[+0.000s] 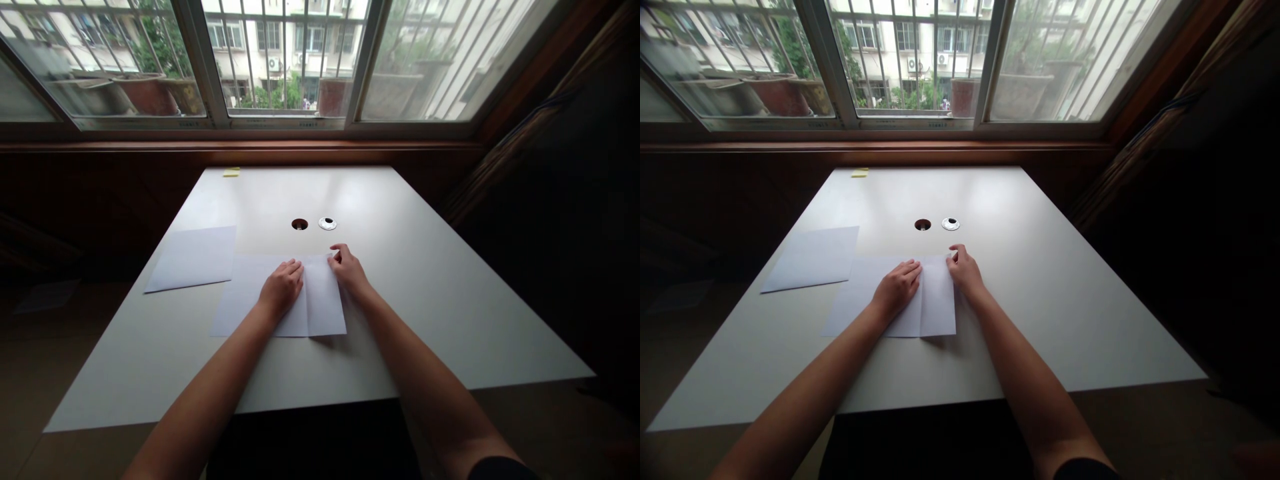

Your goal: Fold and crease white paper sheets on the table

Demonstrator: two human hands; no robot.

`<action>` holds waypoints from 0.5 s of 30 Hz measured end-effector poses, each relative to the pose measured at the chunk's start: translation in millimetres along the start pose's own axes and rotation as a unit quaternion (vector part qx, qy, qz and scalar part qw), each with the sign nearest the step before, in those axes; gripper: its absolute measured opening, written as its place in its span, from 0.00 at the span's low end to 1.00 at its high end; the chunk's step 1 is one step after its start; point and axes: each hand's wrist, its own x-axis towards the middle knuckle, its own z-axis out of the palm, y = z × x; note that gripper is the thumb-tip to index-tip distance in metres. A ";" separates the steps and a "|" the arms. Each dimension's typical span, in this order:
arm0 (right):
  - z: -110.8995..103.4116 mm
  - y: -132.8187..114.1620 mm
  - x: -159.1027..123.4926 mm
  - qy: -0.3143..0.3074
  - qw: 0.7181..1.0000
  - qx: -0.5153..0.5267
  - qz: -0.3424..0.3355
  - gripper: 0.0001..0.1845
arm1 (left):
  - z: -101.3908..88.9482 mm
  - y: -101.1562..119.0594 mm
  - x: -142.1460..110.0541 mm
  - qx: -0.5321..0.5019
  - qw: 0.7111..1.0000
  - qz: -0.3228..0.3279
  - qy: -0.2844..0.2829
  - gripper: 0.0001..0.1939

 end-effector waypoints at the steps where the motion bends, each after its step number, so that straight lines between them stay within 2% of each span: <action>1: 0.2 -1.1 -0.6 0.002 1.000 -0.004 -0.001 0.16 | 0.1 0.7 0.3 0.004 1.000 -0.001 0.000 0.17; 15: 3.3 -0.8 -11.1 0.023 0.998 -0.046 -0.034 0.18 | 0.9 3.2 1.8 0.006 1.000 -0.011 -0.005 0.18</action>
